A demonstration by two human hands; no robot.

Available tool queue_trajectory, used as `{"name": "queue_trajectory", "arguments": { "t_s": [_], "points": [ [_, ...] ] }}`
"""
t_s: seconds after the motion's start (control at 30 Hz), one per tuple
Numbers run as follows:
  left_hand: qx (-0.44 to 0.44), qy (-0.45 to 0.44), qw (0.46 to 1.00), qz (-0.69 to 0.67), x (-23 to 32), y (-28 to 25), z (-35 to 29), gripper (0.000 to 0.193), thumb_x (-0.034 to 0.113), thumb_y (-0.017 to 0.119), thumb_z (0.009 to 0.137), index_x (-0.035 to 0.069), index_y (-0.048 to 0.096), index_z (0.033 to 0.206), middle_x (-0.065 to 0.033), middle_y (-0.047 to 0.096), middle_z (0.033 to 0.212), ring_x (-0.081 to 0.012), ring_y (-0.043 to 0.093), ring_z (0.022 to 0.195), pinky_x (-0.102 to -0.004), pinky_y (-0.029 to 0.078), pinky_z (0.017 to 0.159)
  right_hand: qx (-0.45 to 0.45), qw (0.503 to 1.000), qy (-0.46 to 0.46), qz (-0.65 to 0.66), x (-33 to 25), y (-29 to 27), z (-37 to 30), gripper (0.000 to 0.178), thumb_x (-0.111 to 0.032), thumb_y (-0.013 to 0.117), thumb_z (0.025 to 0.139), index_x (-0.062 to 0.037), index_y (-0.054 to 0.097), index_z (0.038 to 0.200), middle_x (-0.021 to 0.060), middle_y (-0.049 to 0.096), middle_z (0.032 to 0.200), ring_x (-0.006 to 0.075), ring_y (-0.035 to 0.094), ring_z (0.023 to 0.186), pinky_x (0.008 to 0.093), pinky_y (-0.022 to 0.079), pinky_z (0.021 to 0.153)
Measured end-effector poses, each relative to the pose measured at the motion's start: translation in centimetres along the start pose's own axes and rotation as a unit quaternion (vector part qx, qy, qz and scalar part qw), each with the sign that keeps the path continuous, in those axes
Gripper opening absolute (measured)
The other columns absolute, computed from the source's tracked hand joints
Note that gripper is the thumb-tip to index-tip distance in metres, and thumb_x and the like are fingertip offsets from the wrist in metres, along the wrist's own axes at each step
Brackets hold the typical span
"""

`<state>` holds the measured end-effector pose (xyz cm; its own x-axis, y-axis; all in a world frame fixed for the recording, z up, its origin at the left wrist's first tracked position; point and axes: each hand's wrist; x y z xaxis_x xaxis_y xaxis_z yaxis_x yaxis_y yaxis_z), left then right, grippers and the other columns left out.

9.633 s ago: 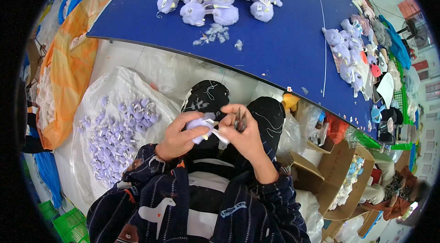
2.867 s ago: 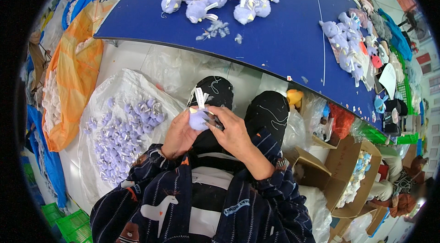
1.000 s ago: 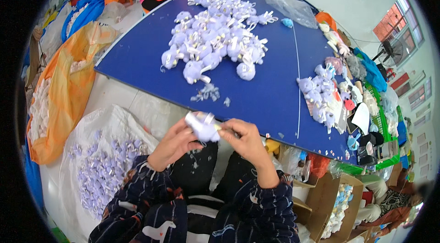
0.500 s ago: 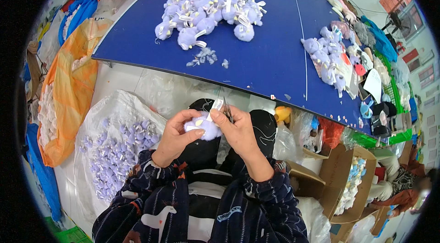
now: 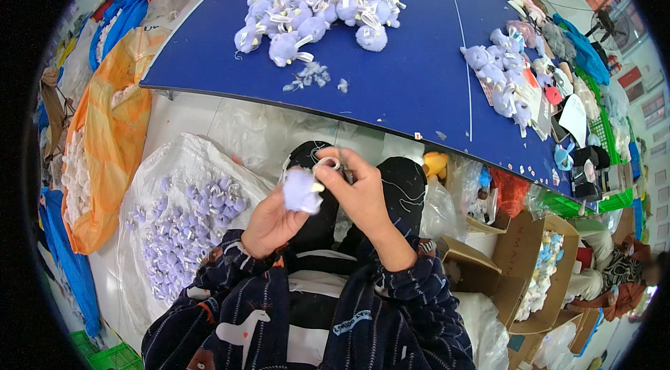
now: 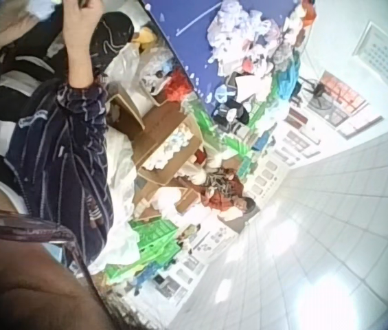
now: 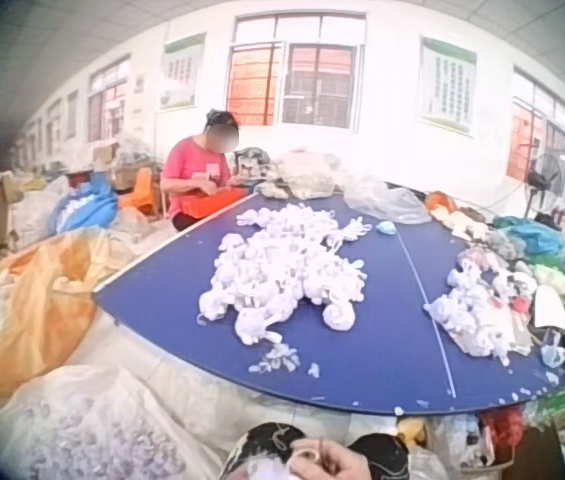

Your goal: The person sits on the floor and repeatedly picks up small purple plush toys, trims loose threads with scissors, and places the finished items on a blue table. The person handles the toys one at a time, adjusting and trimming them before stacking them.

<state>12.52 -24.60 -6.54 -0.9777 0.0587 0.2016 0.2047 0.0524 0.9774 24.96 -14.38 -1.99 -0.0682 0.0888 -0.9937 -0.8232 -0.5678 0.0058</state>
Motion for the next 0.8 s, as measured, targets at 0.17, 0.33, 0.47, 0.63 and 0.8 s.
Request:
{"name": "queue_trajectory", "arguments": {
  "t_s": [0.17, 0.33, 0.47, 0.63, 0.8],
  "points": [
    [0.072, 0.189, 0.938, 0.283, 0.2, 1.7, 0.1, 0.058, -0.002, 0.057, 0.078, 0.009, 0.030, 0.128, -0.0074, 0.048, 0.109, -0.0167, 0.052, 0.101, -0.0303, 0.045, 0.086, -0.010, 0.978, 0.158, 0.137, 1.2, -0.4, -2.1, 0.035, -0.023, 0.059, 0.084, 0.0006, 0.054, 0.110, 0.0006, 0.057, 0.086, 0.0004, 0.038, 0.054, 0.0158, 0.030, 0.046],
    [0.070, 0.167, 0.907, 0.379, 0.0, 0.3, -0.5, 0.046, -0.001, 0.061, 0.077, 0.002, 0.041, 0.118, -0.0049, 0.050, 0.108, -0.0130, 0.051, 0.100, -0.0272, 0.042, 0.087, -0.081, 0.994, 0.049, -0.060, 1.3, -0.6, -2.3, 0.037, -0.016, 0.070, 0.074, 0.0011, 0.056, 0.104, 0.0038, 0.055, 0.095, 0.0076, 0.049, 0.070, 0.0203, 0.040, 0.057],
    [0.026, 0.174, 0.893, 0.414, 0.3, -0.6, -0.6, 0.043, 0.000, 0.061, 0.077, 0.001, 0.043, 0.116, -0.0055, 0.051, 0.109, -0.0128, 0.051, 0.100, -0.0271, 0.042, 0.087, -0.089, 0.985, -0.048, -0.138, 0.8, -0.5, -2.2, 0.040, -0.014, 0.073, 0.068, 0.0010, 0.056, 0.100, 0.0081, 0.055, 0.095, 0.0139, 0.055, 0.075, 0.0233, 0.044, 0.061],
    [-0.006, 0.074, 0.885, 0.460, 1.9, 0.3, -1.2, 0.043, 0.001, 0.062, 0.077, 0.001, 0.045, 0.117, -0.0054, 0.053, 0.108, -0.0117, 0.051, 0.100, -0.0271, 0.041, 0.087, -0.117, 0.969, -0.127, -0.179, 0.3, -0.2, -2.2, 0.039, -0.009, 0.073, 0.067, 0.0006, 0.056, 0.102, 0.0102, 0.056, 0.094, 0.0175, 0.056, 0.075, 0.0265, 0.046, 0.061],
    [0.014, 0.107, 0.864, 0.493, 1.7, 0.6, -1.4, 0.037, 0.006, 0.062, 0.079, 0.000, 0.049, 0.114, -0.0030, 0.057, 0.098, -0.0078, 0.053, 0.090, -0.0240, 0.043, 0.079, -0.125, 0.965, -0.136, -0.187, 0.6, -0.1, -2.4, 0.036, -0.006, 0.071, 0.068, 0.0007, 0.056, 0.100, 0.0116, 0.057, 0.092, 0.0205, 0.057, 0.074, 0.0274, 0.047, 0.062]
  ]
}}
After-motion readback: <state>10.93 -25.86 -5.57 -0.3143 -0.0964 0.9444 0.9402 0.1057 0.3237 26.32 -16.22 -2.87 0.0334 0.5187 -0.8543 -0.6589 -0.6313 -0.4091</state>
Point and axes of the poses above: each hand's wrist, its own z-axis towards the middle knuckle, its own y-axis out of the palm, x = y × z
